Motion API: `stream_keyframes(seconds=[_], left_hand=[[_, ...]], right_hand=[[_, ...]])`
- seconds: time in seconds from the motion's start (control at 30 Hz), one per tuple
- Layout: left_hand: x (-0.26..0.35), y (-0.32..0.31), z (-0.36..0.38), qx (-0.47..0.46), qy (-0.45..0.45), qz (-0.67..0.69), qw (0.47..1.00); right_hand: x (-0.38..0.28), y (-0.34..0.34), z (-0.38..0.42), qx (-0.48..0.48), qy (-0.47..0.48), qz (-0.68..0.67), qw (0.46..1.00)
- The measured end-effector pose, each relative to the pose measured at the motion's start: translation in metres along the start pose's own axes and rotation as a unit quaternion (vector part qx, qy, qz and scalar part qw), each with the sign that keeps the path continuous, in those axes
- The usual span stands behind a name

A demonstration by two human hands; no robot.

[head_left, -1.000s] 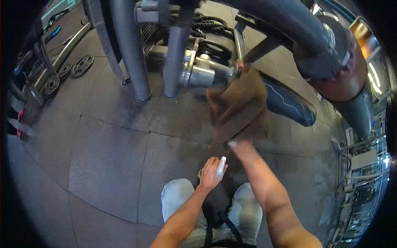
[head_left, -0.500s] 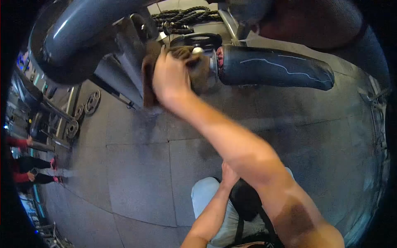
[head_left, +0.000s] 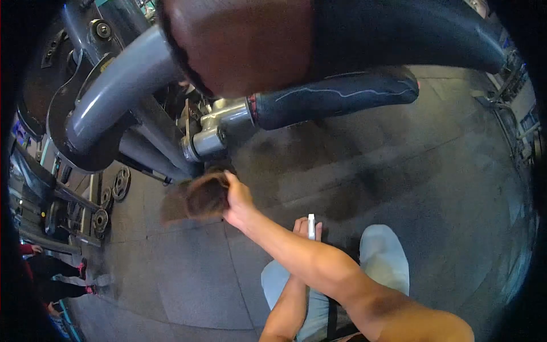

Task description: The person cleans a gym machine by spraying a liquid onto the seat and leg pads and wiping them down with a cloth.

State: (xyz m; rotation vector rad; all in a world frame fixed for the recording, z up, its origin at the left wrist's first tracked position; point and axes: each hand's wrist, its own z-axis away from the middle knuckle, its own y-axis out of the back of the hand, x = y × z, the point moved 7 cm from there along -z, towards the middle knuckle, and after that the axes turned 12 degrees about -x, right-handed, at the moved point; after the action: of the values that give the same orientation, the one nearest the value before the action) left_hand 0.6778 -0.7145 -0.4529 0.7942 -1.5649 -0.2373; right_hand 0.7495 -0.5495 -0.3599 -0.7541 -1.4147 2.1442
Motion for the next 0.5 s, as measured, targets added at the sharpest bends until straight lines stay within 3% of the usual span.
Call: stream_keyframes(seconds=[0.07,0.1,0.13,0.17,0.23,0.27,0.3,0.33,0.37,0.47,0.5], left_hand=[[-0.011,-0.01,0.003,0.021,-0.013,-0.005,1.0],[0.002,-0.005,-0.003,-0.064,0.051,-0.03,0.996],[-0.001,-0.002,-0.002,-0.05,0.024,0.014,0.998],[-0.004,-0.002,0.001,-0.035,-0.001,0.058,0.998],[0.0,0.004,0.001,-0.01,-0.03,0.101,0.994],[0.009,0.01,-0.004,0.002,-0.035,0.101,0.994],[0.016,0.015,-0.007,0.012,-0.039,0.099,0.994],[0.018,0.014,-0.007,0.005,-0.029,0.09,0.995],[0.017,0.014,-0.007,-0.003,-0.019,0.08,0.997],[0.006,0.012,-0.001,0.006,-0.008,0.071,0.997],[0.005,0.008,0.0,0.014,-0.011,0.071,0.997]], right_hand=[[-0.053,-0.004,0.05,-0.026,0.065,0.072,0.995],[-0.085,-0.021,0.082,-0.029,0.11,0.108,0.988],[-0.112,-0.033,0.103,-0.033,0.151,0.143,0.978],[-0.134,-0.044,0.108,-0.103,0.209,0.251,0.939],[-0.144,-0.08,0.098,-0.191,0.307,0.481,0.799],[-0.141,-0.096,0.087,-0.193,0.36,0.586,0.7],[-0.129,-0.115,0.072,-0.231,0.445,0.68,0.535],[-0.109,-0.117,0.045,-0.249,0.417,0.749,0.451],[-0.1,-0.116,0.017,-0.249,0.413,0.764,0.429],[-0.116,-0.124,-0.032,-0.213,0.248,0.775,0.541],[-0.122,-0.125,-0.044,-0.178,0.247,0.804,0.51]])
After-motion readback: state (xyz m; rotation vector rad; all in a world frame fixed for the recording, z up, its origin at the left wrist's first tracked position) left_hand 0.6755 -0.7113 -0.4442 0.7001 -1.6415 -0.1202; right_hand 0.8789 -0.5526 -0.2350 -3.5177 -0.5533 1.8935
